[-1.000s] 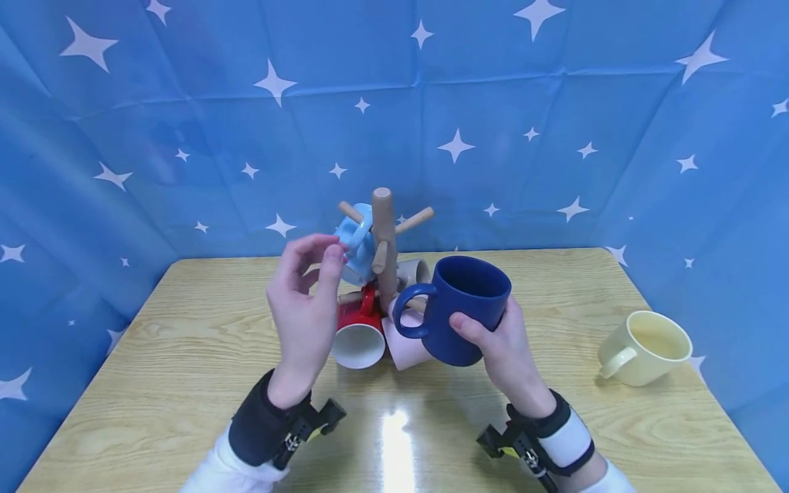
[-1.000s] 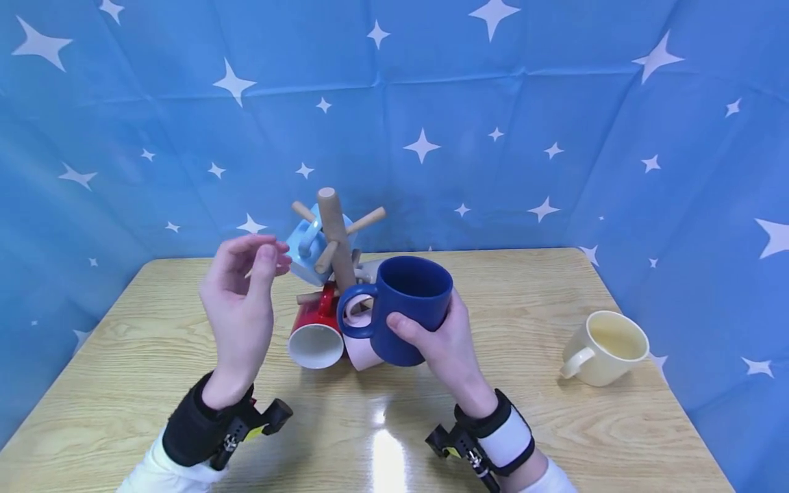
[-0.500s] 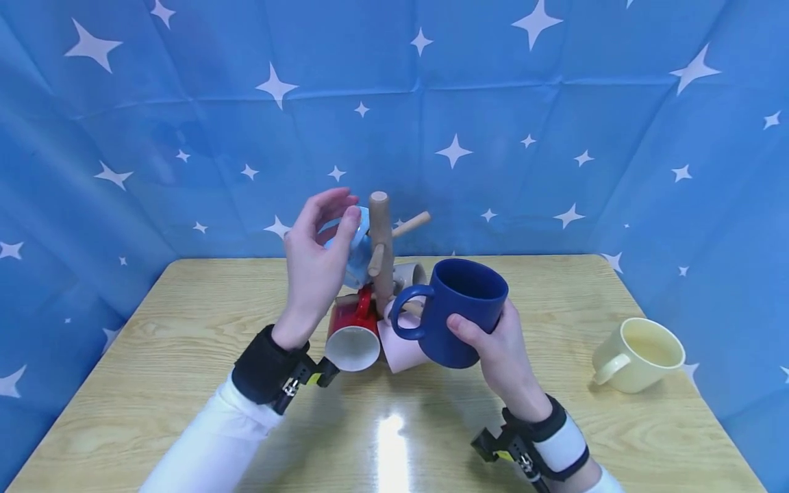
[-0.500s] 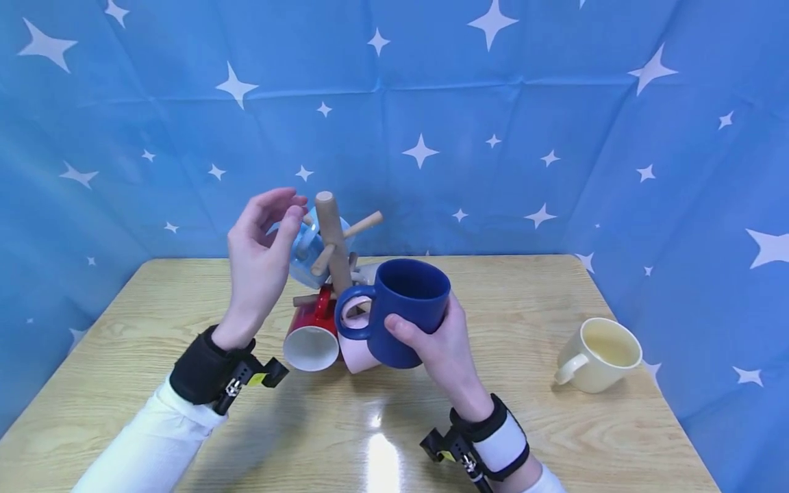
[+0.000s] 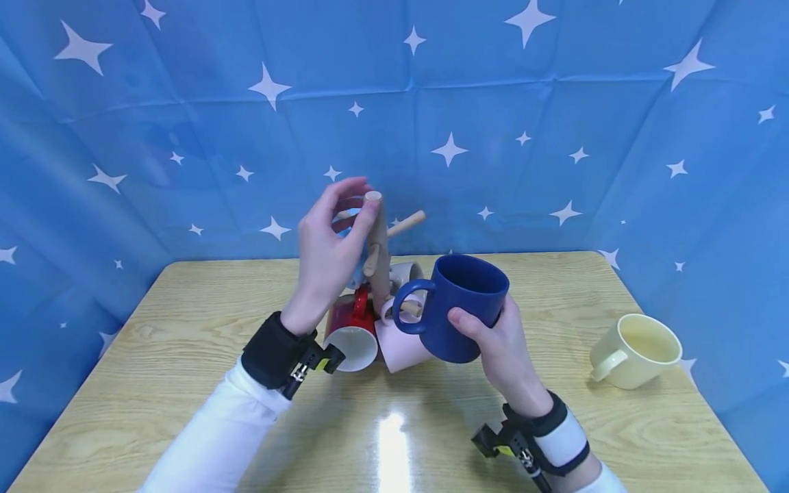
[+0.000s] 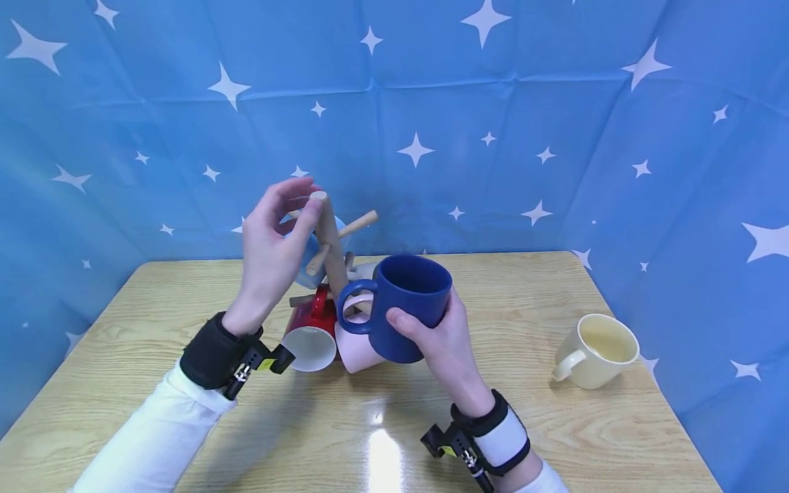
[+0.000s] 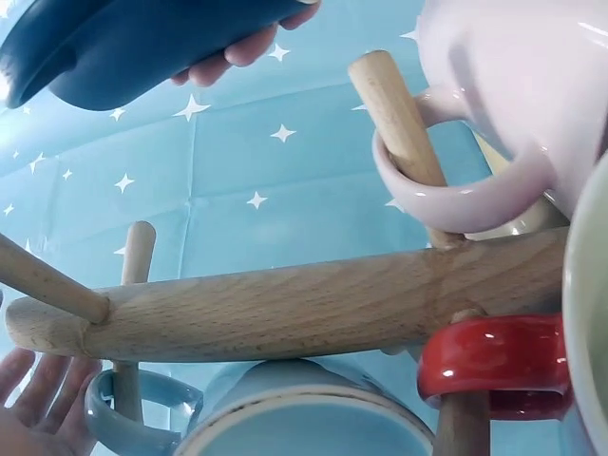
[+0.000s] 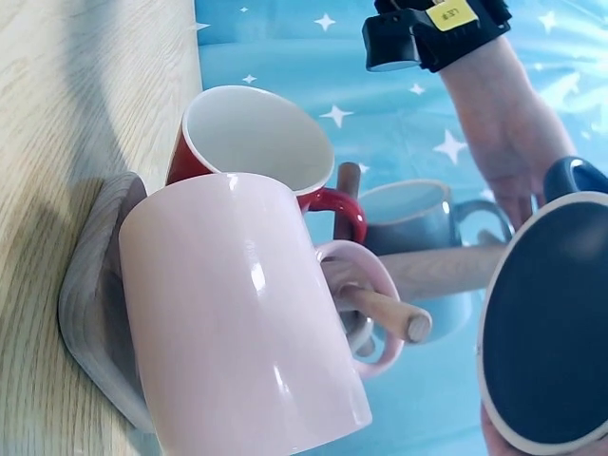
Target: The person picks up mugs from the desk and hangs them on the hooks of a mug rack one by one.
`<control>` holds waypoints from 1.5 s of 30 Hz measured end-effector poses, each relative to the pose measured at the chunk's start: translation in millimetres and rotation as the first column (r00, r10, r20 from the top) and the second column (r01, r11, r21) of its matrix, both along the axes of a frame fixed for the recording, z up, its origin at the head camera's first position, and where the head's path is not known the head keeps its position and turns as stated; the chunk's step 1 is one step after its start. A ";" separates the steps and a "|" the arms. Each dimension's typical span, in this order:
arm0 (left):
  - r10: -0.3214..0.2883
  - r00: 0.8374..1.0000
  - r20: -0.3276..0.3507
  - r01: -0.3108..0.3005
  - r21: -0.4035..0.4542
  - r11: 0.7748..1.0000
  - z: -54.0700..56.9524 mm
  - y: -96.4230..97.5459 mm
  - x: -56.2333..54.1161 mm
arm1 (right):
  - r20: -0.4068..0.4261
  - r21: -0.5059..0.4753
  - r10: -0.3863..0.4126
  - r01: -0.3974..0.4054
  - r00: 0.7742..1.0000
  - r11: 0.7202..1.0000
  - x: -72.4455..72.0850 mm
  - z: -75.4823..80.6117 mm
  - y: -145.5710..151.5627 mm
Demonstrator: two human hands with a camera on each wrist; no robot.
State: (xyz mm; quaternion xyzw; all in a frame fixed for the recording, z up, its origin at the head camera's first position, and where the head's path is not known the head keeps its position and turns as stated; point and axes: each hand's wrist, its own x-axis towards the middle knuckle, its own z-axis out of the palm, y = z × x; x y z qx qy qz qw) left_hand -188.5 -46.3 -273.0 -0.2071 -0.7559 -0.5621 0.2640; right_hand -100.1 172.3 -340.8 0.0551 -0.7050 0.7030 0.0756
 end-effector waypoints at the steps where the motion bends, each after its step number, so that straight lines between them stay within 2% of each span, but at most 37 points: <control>1: -0.005 1.000 0.009 0.005 -0.005 1.000 0.7 0.3 -0.2 | 0.004 -0.002 -0.001 0.001 1.000 1.000 -0.1 0.0 0.1; 7: -0.027 0.999 0.032 0.028 -0.025 0.999 2.7 1.0 -2.0 | 0.015 -0.026 0.000 0.000 1.000 1.000 -1.7 -0.7 0.6; 19: -0.023 1.000 0.002 0.023 -0.031 0.999 3.6 1.1 -5.9 | 0.015 -0.025 0.012 -0.012 1.000 1.000 -3.9 -3.7 0.5; 29: -0.017 1.000 -0.014 0.016 -0.037 0.999 1.4 3.9 -6.5 | 0.051 -0.102 0.031 -0.026 0.998 0.994 -6.8 -4.5 3.5; 37: -0.025 1.000 -0.017 0.024 -0.029 0.999 2.0 6.1 -5.4 | 0.086 -0.196 0.048 -0.030 0.995 0.980 -10.1 -0.7 5.9; 45: -0.031 0.999 -0.008 0.031 -0.018 0.999 1.0 4.6 -5.2 | 0.151 -0.208 0.037 -0.005 0.988 0.978 -20.2 5.9 3.5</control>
